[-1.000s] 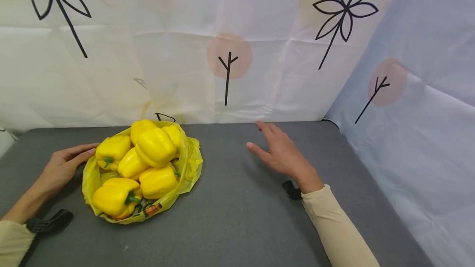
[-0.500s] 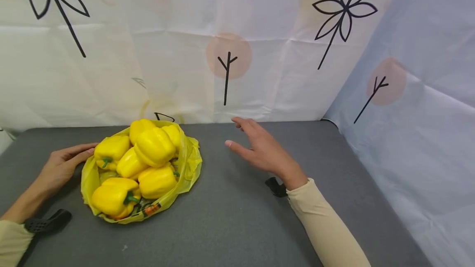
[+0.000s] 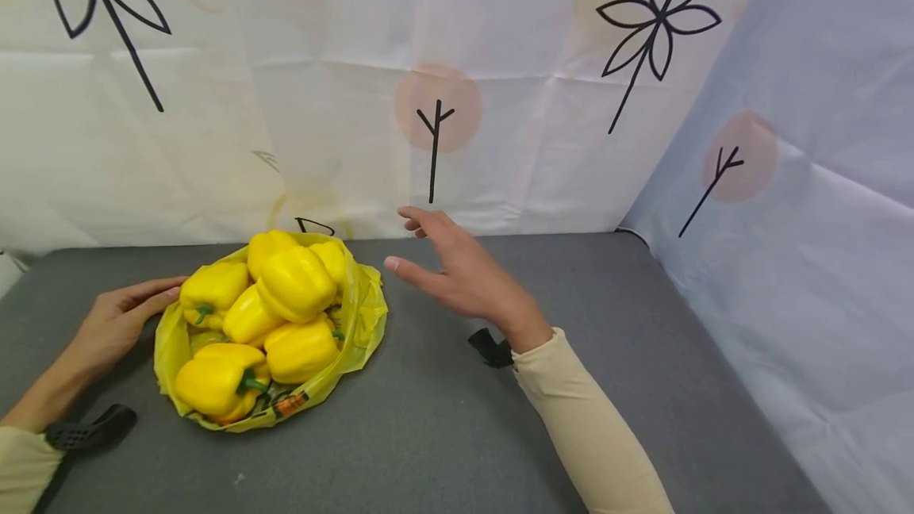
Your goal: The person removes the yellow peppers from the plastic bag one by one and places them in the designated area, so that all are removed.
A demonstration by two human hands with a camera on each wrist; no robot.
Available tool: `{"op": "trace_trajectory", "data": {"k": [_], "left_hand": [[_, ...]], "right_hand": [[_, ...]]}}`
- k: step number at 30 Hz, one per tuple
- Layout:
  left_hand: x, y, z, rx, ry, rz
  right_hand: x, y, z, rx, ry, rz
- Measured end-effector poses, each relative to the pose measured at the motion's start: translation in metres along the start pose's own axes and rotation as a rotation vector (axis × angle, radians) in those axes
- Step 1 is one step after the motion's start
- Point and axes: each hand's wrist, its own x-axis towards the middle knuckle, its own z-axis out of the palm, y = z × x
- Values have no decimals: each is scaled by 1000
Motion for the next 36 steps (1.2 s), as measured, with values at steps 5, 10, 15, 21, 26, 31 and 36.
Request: {"op": "trace_trajectory", "data": {"k": [5, 10, 15, 21, 26, 31, 36], "left_hand": [[-1, 0, 0, -1, 0, -6], [-1, 0, 1, 0, 1, 1], [-3, 1, 1, -1, 3, 2], [-5, 2, 2, -6, 2, 5], [-5, 1, 2, -10, -2, 5], [-5, 2, 1, -13, -2, 9], [-4, 2, 0, -22, -6, 12]], "right_hand": [[10, -8, 7, 56, 4, -63], [19, -15, 14, 109, -12, -109], [27, -21, 19, 171, -41, -143], [37, -24, 27, 228, -86, -167], [44, -26, 36, 250, -149, -181], [50, -23, 46, 258, -215, -192], [56, -16, 54, 289, -256, -195]]}}
